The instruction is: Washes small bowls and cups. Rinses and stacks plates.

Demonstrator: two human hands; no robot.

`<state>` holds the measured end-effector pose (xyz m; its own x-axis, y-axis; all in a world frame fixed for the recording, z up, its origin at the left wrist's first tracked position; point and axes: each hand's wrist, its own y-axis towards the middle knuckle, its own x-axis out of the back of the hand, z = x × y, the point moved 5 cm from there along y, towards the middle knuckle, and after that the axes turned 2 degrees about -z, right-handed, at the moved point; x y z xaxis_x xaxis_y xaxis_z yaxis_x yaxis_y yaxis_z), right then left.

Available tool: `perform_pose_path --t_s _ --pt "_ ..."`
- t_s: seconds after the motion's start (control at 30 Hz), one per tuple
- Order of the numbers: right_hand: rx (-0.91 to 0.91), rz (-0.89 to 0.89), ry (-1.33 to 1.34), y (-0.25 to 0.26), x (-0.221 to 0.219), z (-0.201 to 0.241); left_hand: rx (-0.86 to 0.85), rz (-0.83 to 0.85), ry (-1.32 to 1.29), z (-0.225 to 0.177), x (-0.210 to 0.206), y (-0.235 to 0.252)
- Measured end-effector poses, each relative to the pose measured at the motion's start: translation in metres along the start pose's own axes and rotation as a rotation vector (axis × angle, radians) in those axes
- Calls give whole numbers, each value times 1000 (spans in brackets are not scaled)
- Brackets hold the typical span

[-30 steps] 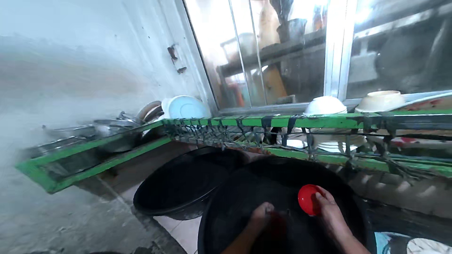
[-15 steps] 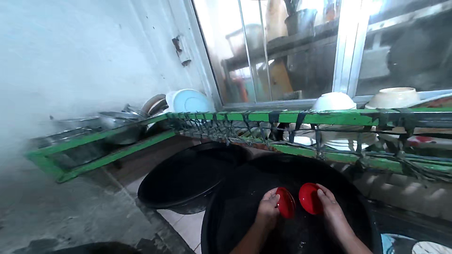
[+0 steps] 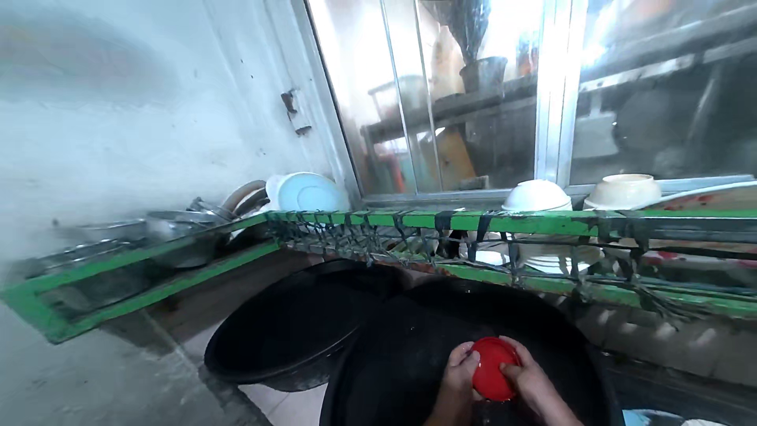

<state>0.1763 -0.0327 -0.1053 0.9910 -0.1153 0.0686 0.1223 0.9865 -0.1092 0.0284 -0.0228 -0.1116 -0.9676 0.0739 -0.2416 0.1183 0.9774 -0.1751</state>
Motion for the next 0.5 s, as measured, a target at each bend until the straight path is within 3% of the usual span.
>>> perform_pose_path --t_s 0.1,0.2,0.27,0.37,0.5 --pt "-103 -15 230 -10 1 2 108 153 12 -5 -9 -16" --pt "81 175 25 -9 -5 -3 51 110 105 -11 3 -21" --pt "195 210 -126 -5 -5 -5 -85 93 383 -35 16 -17" --pt "163 184 -150 -8 1 7 -267 50 923 -118 12 -36" --pt "71 200 -105 -5 0 5 -856 -40 1198 -256 -28 -84"
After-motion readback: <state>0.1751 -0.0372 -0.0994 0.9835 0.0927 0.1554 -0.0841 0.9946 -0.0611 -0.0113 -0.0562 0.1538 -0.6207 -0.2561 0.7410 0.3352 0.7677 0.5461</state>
